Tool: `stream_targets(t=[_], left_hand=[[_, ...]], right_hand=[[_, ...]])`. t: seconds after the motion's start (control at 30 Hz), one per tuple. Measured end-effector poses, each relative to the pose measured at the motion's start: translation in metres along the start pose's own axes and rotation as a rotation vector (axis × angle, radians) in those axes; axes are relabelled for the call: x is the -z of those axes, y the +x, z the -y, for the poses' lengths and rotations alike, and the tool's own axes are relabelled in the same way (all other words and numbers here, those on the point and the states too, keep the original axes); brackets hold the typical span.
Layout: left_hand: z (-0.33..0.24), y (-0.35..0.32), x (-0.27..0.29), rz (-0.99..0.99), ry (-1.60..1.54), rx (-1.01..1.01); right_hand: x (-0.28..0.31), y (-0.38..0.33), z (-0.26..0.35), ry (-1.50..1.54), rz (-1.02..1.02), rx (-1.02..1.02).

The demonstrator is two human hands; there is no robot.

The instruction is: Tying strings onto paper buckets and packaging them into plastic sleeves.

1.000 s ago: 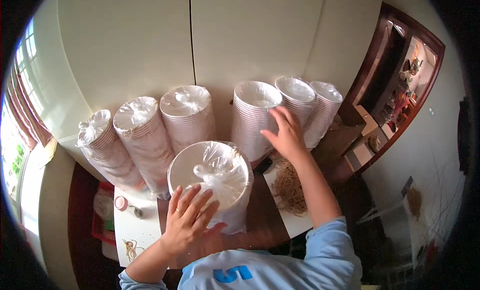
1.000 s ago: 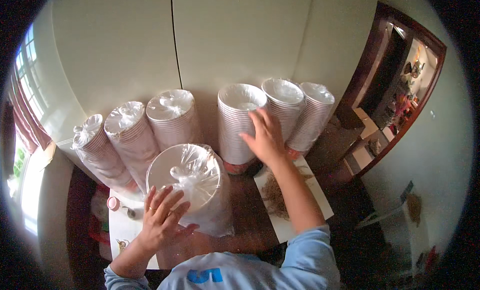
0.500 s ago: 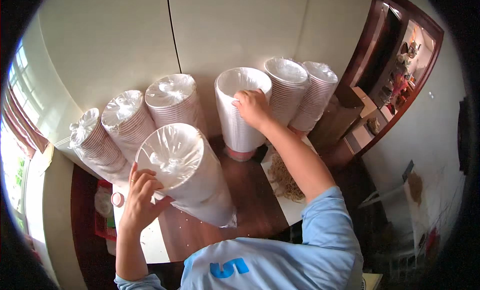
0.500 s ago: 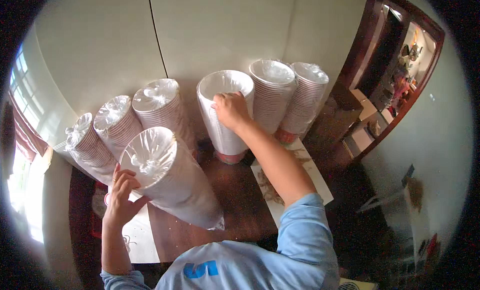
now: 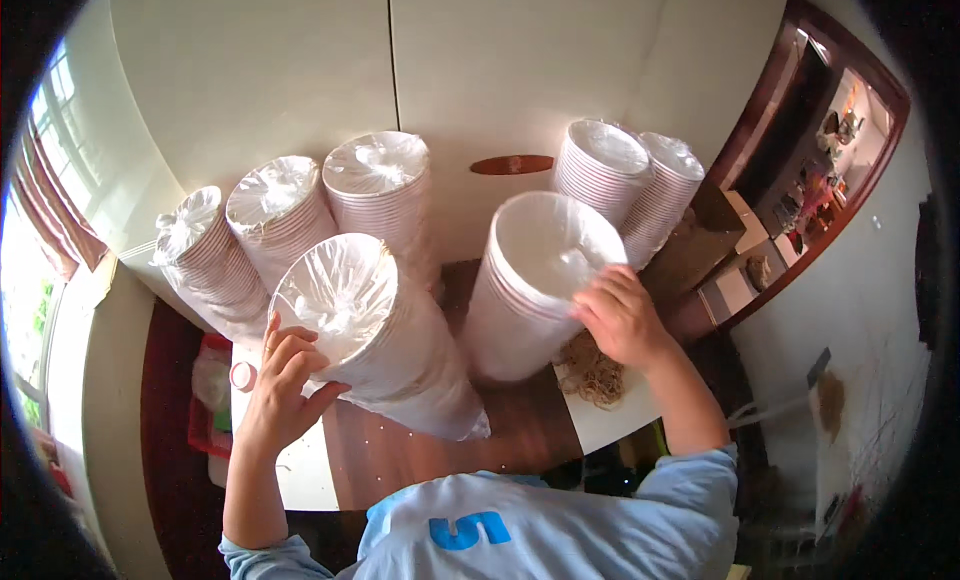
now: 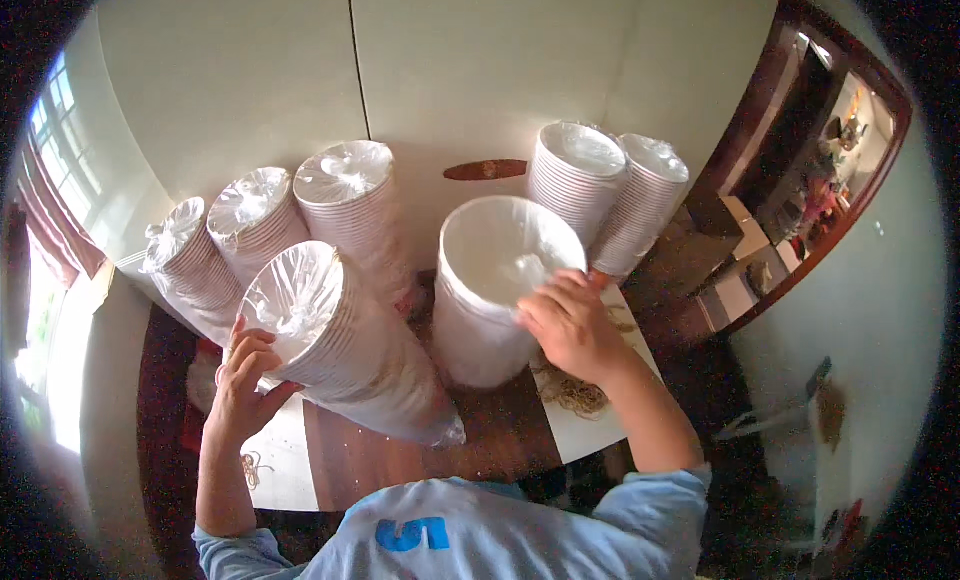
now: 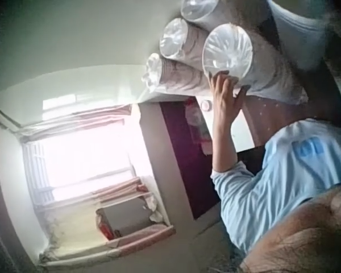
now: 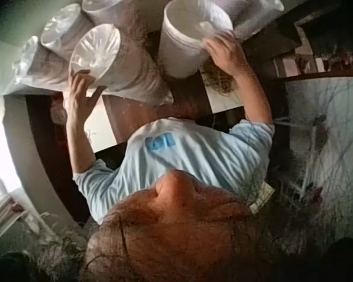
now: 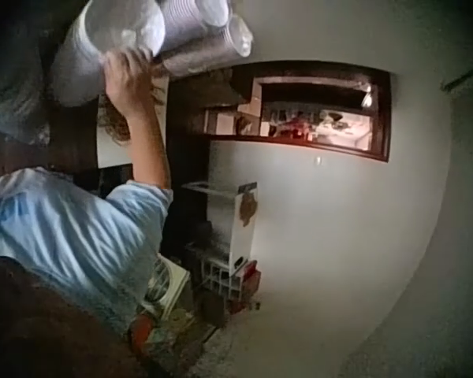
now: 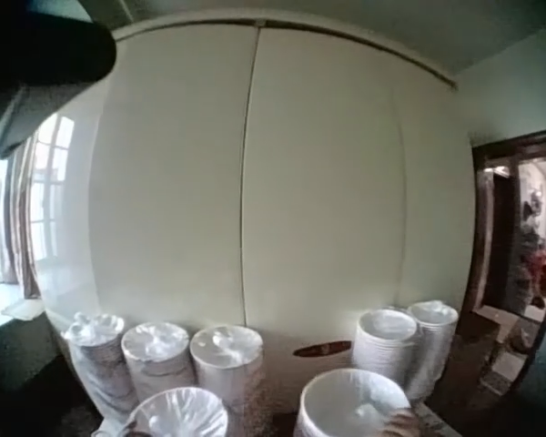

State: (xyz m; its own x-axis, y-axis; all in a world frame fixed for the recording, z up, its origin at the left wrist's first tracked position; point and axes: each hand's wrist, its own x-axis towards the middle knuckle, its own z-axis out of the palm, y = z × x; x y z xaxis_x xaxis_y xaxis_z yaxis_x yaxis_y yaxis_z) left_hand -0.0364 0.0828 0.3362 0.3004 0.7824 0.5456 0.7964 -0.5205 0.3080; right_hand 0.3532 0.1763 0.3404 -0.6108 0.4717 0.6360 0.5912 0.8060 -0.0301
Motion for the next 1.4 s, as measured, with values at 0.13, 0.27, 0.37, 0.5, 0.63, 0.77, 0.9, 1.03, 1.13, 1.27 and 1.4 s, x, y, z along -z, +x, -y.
stream_targets(t=[0.13, 0.27, 0.37, 0.5, 0.63, 0.77, 0.9, 1.03, 1.13, 1.27, 1.4], left_hand=[[0.005, -0.003, 0.006, 0.024, -0.035, -0.042], [0.006, 0.003, 0.0, 0.053, -0.048, -0.038], [0.009, 0.023, -0.013, 0.052, -0.063, -0.119], [0.003, 0.07, -0.037, 0.12, -0.055, -0.232], [-0.003, 0.121, -0.066, 0.174, -0.062, -0.31], [-0.001, 0.157, -0.092, 0.193, -0.019, -0.339], [0.001, 0.181, -0.114, 0.137, -0.027, -0.365], [0.007, 0.203, -0.133, 0.09, 0.0, -0.389], [0.015, 0.219, -0.149, 0.051, 0.019, -0.381], [0.026, 0.238, -0.175, -0.011, 0.053, -0.353], [0.043, 0.251, -0.194, -0.076, 0.137, -0.321]], right_hand=[[0.031, -0.028, 0.025, 0.051, 0.105, 0.012], [0.057, -0.046, 0.047, 0.136, 0.199, -0.014], [0.068, -0.055, 0.062, 0.156, 0.201, -0.011], [0.07, -0.065, 0.069, 0.162, 0.225, -0.04], [0.07, -0.068, 0.073, 0.157, 0.209, -0.071], [0.065, -0.074, 0.074, 0.134, 0.191, -0.077], [0.063, -0.074, 0.074, 0.138, 0.188, -0.072], [0.06, -0.077, 0.073, 0.13, 0.177, -0.072], [0.059, -0.078, 0.071, 0.141, 0.182, -0.081], [0.061, -0.077, 0.073, 0.137, 0.206, -0.101], [0.059, -0.076, 0.071, 0.157, 0.182, -0.094]])
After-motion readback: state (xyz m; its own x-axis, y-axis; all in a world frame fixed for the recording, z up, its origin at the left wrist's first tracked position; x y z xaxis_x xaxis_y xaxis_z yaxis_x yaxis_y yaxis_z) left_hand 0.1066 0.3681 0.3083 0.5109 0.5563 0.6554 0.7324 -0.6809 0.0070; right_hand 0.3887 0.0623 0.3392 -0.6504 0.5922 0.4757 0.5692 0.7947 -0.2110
